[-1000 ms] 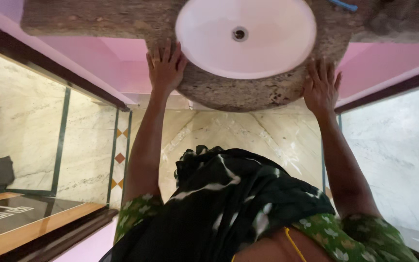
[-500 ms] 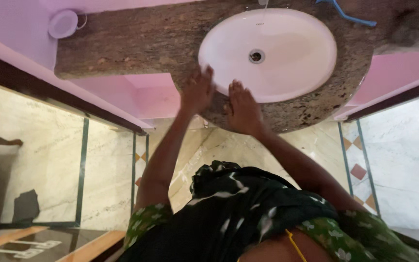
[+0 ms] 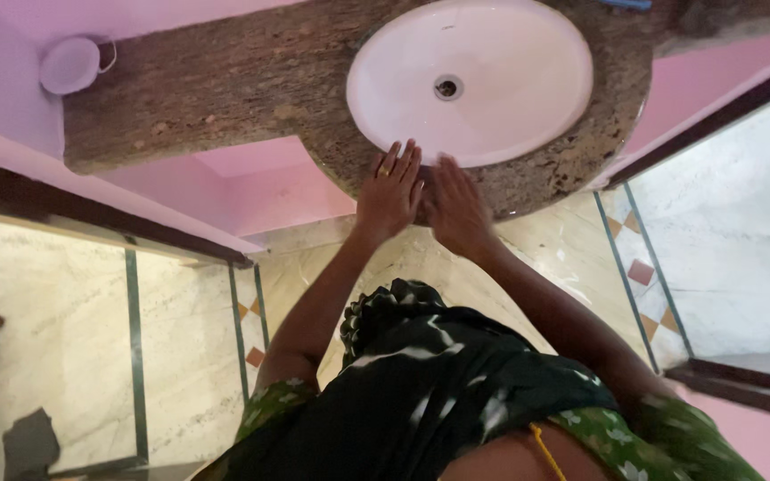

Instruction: The person scrubs a white bathroom sink with a blue brush under running water, then rinses the basin by hand. The person repeatedly scrubs the sink basin and countertop area, rinsing the brush and basin throughout the process.

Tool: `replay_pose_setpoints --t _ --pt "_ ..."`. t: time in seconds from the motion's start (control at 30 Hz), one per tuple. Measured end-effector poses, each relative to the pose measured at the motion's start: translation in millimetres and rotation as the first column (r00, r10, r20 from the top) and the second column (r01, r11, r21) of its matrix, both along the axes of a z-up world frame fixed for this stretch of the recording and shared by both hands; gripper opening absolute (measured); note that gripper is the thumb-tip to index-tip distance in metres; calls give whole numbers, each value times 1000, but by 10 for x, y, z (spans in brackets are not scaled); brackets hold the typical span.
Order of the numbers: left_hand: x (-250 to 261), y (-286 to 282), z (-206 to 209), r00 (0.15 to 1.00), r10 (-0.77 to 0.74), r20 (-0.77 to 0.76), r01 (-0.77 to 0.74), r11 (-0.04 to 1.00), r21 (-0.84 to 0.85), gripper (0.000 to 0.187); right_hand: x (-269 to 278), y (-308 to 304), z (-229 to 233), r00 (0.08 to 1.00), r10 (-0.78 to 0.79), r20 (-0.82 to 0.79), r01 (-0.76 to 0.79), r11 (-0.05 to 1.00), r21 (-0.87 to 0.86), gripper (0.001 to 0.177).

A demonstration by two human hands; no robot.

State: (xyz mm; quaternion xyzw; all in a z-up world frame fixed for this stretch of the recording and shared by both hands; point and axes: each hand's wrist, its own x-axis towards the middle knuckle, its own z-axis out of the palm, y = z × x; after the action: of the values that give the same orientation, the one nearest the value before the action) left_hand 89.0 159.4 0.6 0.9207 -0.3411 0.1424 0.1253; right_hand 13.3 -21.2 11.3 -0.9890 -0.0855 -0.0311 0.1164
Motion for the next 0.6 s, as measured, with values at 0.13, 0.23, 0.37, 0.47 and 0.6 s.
replay_pose_setpoints --t 0.13,0.23,0.37,0.47,0.6 --pt "630 136 64 975 53 -218 -28 993 115 65 320 104 40 996 -13 88 14 1000 -15 68" --pt "722 674 54 988 76 -134 -65 994 86 65 95 -58 -84 984 -180 4 178 979 96 69" --pt "252 819 48 995 4 -100 -6 1000 -19 67 -527 -394 -182 933 -322 163 316 947 62 66" --pt "-273 461 34 970 -182 -160 183 983 -10 68 -787 -425 -151 900 -421 110 409 905 114 69" --pt "-295 270 98 968 -250 -17 250 963 103 59 -697 -346 -105 879 -467 101 456 883 113 71"
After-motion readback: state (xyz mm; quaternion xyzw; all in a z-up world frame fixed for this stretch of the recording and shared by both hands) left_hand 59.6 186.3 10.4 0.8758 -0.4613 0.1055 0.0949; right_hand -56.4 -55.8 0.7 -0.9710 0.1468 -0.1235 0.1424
